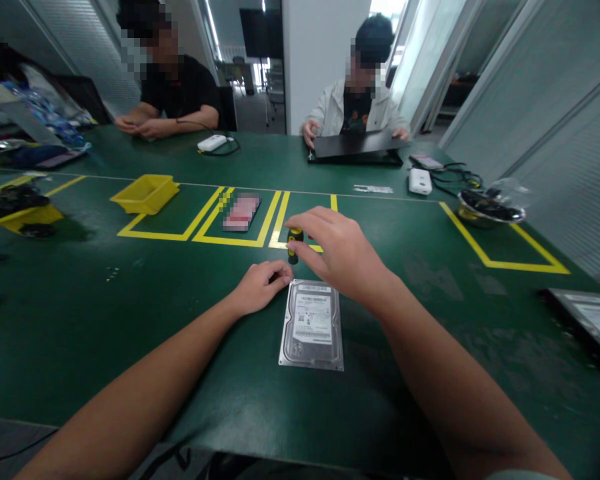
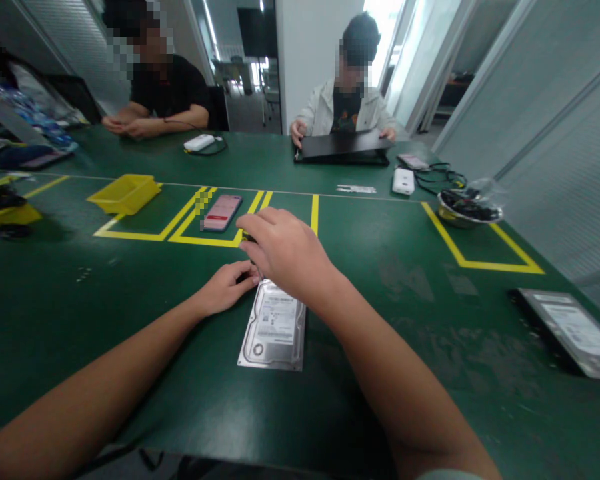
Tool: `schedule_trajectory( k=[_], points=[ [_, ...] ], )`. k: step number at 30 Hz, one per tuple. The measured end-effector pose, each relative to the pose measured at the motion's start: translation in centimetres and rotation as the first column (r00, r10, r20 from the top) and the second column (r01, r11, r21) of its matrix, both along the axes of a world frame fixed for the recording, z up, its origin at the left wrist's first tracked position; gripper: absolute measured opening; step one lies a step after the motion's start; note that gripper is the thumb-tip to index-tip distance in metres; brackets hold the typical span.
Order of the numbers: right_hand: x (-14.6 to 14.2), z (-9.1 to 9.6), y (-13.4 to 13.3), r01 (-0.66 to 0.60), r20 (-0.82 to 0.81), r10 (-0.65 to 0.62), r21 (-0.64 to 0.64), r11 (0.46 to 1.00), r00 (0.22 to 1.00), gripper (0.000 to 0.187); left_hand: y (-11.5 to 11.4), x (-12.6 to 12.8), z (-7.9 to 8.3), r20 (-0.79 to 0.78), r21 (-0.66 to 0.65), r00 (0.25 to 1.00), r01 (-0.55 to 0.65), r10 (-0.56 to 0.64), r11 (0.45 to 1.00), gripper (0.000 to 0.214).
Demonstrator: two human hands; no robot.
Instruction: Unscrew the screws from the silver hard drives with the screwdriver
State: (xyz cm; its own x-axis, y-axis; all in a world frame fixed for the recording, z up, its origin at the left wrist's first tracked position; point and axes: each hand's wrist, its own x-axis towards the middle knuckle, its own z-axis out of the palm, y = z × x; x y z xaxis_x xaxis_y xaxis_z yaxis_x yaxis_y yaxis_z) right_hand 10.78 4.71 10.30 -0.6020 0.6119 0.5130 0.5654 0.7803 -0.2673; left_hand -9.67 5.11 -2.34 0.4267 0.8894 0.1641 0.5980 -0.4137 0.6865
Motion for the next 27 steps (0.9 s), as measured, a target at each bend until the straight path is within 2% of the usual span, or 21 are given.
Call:
schedule_trajectory(
  k=[10,15,21,27],
  points=[
    [-0.25,-0.35,-0.12,0.067,-0.017,-0.066,0.022,0.998,0.998,0.018,-0.03,0.0,0.07,0.001,0.009,1.0,-0.002,0.002,1.0,0.013],
    [-0.09,-0.67,0.25,-0.011,-0.13,0.016,0.035,0.999,0.991,0.023,-0.04,0.08,0.14,-0.004,0.008,1.0,-0.006,0.006,1.0,0.014],
    [0.07,-0.68,0.54,-0.132,-0.17,0.135,0.032,0.991,0.976,0.037,-0.09,0.15,0.22,-0.018,0.016,1.0,-0.017,0.017,1.0,0.014],
    [0.14,-0.59,0.41,-0.166,-0.207,0.17,0.04,0.985,0.963,0.027,0.0,0.03,0.04,-0.021,0.003,1.0,-0.014,0.014,1.0,0.015]
  ],
)
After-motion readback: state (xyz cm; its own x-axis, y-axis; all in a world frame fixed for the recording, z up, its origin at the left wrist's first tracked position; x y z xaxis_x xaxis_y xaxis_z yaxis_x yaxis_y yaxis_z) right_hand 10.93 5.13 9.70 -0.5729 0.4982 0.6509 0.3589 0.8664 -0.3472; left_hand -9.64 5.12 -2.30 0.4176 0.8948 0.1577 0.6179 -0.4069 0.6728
